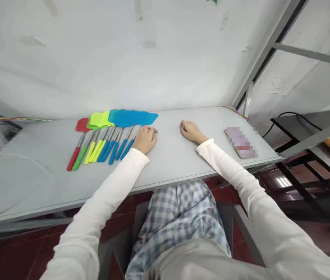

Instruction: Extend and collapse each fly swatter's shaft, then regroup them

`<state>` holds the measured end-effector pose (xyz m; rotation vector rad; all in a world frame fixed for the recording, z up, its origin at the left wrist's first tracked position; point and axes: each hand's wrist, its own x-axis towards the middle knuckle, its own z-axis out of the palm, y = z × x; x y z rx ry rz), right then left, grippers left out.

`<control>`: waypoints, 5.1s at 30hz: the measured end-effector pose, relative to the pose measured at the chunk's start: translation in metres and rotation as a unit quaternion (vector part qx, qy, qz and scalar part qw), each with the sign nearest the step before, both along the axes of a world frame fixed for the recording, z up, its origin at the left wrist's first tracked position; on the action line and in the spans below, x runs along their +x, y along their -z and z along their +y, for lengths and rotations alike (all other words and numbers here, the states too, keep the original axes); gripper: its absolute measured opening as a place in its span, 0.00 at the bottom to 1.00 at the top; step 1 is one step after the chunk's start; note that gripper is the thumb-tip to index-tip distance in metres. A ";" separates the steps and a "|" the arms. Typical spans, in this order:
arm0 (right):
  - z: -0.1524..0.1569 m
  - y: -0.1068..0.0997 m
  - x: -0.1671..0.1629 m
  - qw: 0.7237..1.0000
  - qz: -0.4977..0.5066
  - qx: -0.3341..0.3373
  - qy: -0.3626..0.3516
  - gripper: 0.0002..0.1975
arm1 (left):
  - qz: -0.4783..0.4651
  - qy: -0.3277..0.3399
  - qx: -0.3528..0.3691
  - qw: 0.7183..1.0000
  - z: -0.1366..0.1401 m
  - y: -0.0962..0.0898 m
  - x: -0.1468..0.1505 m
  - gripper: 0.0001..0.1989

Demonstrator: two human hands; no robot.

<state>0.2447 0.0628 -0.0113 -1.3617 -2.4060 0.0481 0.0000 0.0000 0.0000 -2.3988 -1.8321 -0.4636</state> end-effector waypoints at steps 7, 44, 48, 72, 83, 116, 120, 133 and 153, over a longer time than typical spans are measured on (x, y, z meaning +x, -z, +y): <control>0.002 0.003 0.004 1.000 0.015 0.003 0.002 0.10 | -0.042 -0.224 0.076 0.971 -0.008 0.001 -0.001 0.22; -0.028 -0.021 -0.002 0.978 -0.068 0.122 -0.152 0.16 | -0.059 0.148 0.046 0.986 -0.005 0.004 0.013 0.18; -0.031 -0.025 0.000 0.981 -0.062 0.104 -0.149 0.16 | -0.077 0.160 0.036 0.983 -0.001 -0.002 0.003 0.17; 0.000 -0.014 -0.003 0.990 -0.033 0.039 -0.131 0.11 | 0.009 0.191 0.027 0.981 0.042 -0.003 0.016 0.12; -0.011 -0.031 -0.007 0.971 -0.080 0.150 -0.170 0.18 | 0.027 0.154 0.044 0.987 0.022 -0.016 0.030 0.17; 0.002 -0.023 0.014 0.977 -0.022 0.213 -0.020 0.15 | -0.063 0.083 -0.114 0.988 0.018 -0.060 0.017 0.19; 0.013 -0.028 0.037 0.961 -0.020 0.267 0.075 0.12 | -0.015 0.028 -0.097 0.995 0.022 -0.063 -0.006 0.20; -0.020 -0.035 -0.015 0.974 -0.093 0.201 -0.043 0.19 | 0.037 0.101 0.134 0.985 0.028 -0.038 -0.011 0.13; 0.011 -0.057 0.063 0.955 -0.101 0.278 -0.005 0.17 | 0.132 0.058 0.152 0.978 0.030 -0.033 -0.061 0.23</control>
